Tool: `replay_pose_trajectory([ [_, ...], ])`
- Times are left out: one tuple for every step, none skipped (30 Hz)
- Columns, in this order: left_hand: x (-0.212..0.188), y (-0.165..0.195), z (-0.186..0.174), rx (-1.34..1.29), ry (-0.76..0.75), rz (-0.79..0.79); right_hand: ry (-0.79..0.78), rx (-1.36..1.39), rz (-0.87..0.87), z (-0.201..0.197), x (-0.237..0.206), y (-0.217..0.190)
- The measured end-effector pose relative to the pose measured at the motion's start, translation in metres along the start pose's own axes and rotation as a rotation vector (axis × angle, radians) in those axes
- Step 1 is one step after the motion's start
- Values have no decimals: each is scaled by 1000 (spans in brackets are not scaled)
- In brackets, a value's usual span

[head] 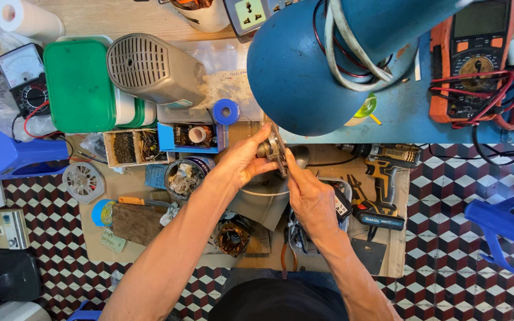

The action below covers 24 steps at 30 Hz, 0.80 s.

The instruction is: The person uses a screwdriver to loosen and remove a screw from a small cylindrical electrical component, then wipes the component with a cloth. The person continues to manipulate the component and uses the screwdriver to adjust internal parts.

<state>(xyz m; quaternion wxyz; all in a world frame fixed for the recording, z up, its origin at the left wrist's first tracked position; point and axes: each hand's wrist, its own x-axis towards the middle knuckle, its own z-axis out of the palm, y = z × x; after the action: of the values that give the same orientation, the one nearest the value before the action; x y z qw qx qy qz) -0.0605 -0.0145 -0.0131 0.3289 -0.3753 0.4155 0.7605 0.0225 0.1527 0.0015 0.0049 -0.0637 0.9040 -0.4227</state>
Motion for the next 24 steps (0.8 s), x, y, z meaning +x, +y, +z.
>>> replay_pose_trajectory([
  [1, 0, 0, -21, 7, -5, -2, -13, -9, 0, 1, 1],
  [1, 0, 1, -44, 17, -11, -7, -25, -19, -1, 2, 1],
  [1, -2, 1, -64, 23, -28, -11, -40, -16, -1, 2, 1],
  [2, -3, 1, -74, 13, -41, -7, -43, -15, -1, 3, 1],
  [2, -3, 1, -88, 8, -47, -5, -40, -20, -1, 4, 1],
  [1, -3, 1, -101, 5, -48, -3, -35, -31, -1, 4, 0],
  [1, -3, 1, -96, -9, -50, 4, -37, -43, -1, 4, 0],
  [0, -3, 2, -93, -27, -50, 12, -44, -57, -1, 3, 0],
  [0, -2, 2, -92, -42, -49, 17, -48, -73, -1, 3, 0],
  [-1, -2, 2, -83, -10, -58, 8, -51, -61, -2, 3, 1],
  [-1, 0, 3, -74, 24, -66, -2, -51, -51, -3, 4, 2],
  [-1, 0, 4, -61, 56, -85, -11, -53, -29, -4, 4, 2],
  [-1, 0, 6, -68, 18, -79, -9, -93, -36, -5, 5, 3],
  [1, 3, 8, -79, -16, -63, -10, -128, -52, -7, 7, 5],
  [2, 5, 8, -94, -45, -41, -13, -159, -76, -9, 9, 6],
  [1, 6, 9, -90, -54, -38, -2, -153, -84, -11, 9, 5],
  [2, 8, 10, -86, -69, -33, 13, -153, -96, -15, 9, 5],
  [2, 10, 12, -85, -82, -22, 26, -151, -113, -18, 9, 5],
  [2, 12, 14, -78, -78, -22, 23, -134, -104, -21, 8, 4],
  [1, 12, 14, -76, -70, -19, 15, -115, -100, -24, 7, 2],
  [1, 12, 15, -78, -59, -9, 4, -93, -104, -26, 8, 2],
  [0, 13, 15, -87, -40, -8, -3, -121, -106, -26, 10, 1],
  [-1, 11, 15, -92, -26, -24, -9, -156, -90, -26, 11, 0],
  [-1, 11, 15, -97, -7, -30, -15, -185, -86, -24, 13, 0],
])
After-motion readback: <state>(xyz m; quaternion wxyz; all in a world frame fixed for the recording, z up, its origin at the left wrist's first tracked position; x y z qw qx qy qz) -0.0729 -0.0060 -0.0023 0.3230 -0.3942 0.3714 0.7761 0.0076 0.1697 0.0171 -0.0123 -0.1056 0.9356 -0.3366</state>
